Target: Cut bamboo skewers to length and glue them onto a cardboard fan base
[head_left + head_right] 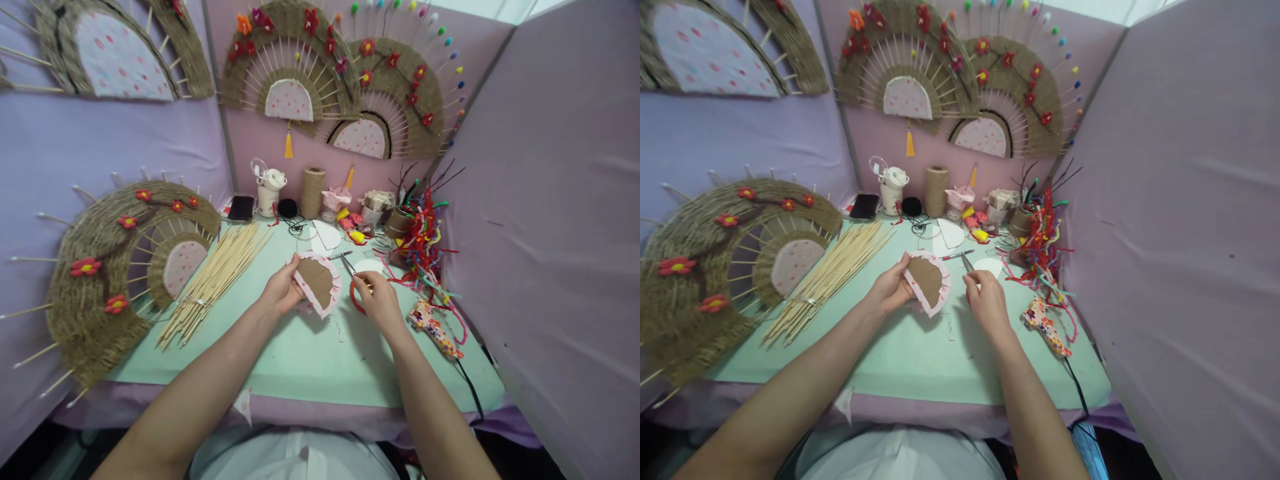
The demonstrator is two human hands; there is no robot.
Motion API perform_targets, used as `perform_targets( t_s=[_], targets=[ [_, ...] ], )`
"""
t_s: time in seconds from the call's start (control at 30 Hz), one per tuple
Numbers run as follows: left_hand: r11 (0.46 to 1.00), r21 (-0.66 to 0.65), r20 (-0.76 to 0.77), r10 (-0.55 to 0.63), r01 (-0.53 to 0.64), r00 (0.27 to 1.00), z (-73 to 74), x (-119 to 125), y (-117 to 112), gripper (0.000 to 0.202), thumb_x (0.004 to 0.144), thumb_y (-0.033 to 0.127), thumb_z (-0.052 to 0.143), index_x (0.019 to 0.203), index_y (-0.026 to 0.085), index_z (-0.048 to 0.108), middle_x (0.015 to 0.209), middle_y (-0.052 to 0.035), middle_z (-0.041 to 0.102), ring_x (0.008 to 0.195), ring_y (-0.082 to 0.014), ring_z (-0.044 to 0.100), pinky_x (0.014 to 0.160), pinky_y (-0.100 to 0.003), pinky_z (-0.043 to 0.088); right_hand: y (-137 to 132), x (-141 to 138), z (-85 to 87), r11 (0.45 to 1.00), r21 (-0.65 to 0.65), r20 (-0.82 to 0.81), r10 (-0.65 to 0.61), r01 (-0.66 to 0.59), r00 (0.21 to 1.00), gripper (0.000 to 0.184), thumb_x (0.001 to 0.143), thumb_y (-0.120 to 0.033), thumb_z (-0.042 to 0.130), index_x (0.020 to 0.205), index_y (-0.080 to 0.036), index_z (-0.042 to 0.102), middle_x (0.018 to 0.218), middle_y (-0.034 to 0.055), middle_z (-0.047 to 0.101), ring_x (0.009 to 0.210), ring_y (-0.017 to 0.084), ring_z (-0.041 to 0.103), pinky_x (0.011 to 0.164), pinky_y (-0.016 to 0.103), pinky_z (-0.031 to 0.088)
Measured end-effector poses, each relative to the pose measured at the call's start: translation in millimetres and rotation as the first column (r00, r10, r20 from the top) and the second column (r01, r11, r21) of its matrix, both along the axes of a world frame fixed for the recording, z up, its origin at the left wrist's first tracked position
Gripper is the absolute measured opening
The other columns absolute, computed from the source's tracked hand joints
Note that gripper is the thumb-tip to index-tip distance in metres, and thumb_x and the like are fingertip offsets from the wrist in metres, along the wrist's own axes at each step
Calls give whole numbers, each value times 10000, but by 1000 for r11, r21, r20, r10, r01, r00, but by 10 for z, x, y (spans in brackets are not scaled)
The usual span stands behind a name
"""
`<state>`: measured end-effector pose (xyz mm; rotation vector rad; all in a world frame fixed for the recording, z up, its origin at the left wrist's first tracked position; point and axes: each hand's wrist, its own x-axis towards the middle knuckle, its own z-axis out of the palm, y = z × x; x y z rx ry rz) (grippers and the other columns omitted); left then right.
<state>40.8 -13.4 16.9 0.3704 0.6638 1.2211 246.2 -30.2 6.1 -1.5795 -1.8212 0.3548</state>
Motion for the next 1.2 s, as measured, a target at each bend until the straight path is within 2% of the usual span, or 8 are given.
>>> perform_targets(
  t_s=[0.13, 0.33, 0.43, 0.5, 0.57, 0.63, 0.93, 1.2],
  targets=[
    [1000, 17, -5, 26, -26, 1000, 9, 26, -11, 302, 926, 348, 498, 1103, 140, 626, 905, -89, 721, 806, -190, 695, 855, -387, 543, -36, -215, 4, 969, -133, -483, 119, -208, 867, 322, 841, -474, 514, 872, -177, 633, 738, 41, 664, 679, 178, 610, 620, 280, 463],
    [989, 28, -73, -141, 144, 987, 20, 39, -86, 238, 882, 257, 576, 1046, 99, 646, 977, -136, 717, 850, -223, 699, 825, -392, 559, 16, -337, -26, 952, -103, -629, 163, -289, 760, 310, 789, -481, 586, 764, -174, 623, 635, 6, 606, 579, 137, 534, 567, 255, 428],
    [987, -15, -115, -162, 161, 980, 11, 17, -78, 244, 846, 220, 622, 1062, 111, 648, 1005, -141, 715, 851, -224, 702, 832, -393, 558, 72, -159, 13, 974, -100, -466, 134, -202, 874, 332, 860, -471, 488, 882, -170, 625, 745, 45, 652, 657, 160, 586, 601, 264, 437],
    [998, -16, -93, -59, 58, 994, 14, -8, -46, 237, 852, 235, 615, 1060, 127, 645, 1021, -126, 714, 878, -216, 699, 859, -397, 549, 100, 12, 19, 994, -105, -147, 3, -18, 989, 302, 877, -416, 482, 959, -157, 615, 864, 91, 672, 770, 187, 616, 651, 275, 430],
    [999, -15, -55, 35, -36, 998, 25, -31, -11, 221, 863, 233, 595, 1058, 138, 639, 1030, -108, 714, 903, -204, 695, 893, -409, 535, 118, 168, -10, 977, -166, 235, -96, 137, 967, 275, 850, -376, 545, 968, -137, 613, 920, 133, 667, 835, 216, 620, 657, 282, 404],
    [997, -17, -35, 77, -77, 996, 34, -39, 6, 216, 871, 220, 575, 1064, 140, 631, 1024, -98, 715, 910, -199, 693, 908, -422, 526, 140, 266, -67, 946, -249, 430, -85, 209, 899, 257, 803, -348, 611, 932, -125, 617, 905, 148, 664, 816, 228, 623, 618, 279, 375],
    [997, -11, -45, 80, -81, 996, -4, 3, -20, 229, 874, 203, 548, 1075, 127, 628, 1013, -115, 713, 902, -217, 691, 835, -401, 562, 285, 347, -119, 928, -311, 436, -54, 207, 899, 152, 757, -298, 587, 697, -160, 608, 679, 120, 654, 616, 201, 588, 497, 271, 295],
    [977, -14, -1, 214, -214, 977, 5, 28, -13, 263, 879, 214, 560, 1132, 151, 598, 1035, -96, 709, 951, -210, 677, 854, -377, 563, -180, 240, -148, 987, -132, 139, -73, 92, 988, 355, 811, -381, 508, 1084, -156, 542, 690, 12, 612, 585, 167, 547, 523, 247, 358]
  ],
)
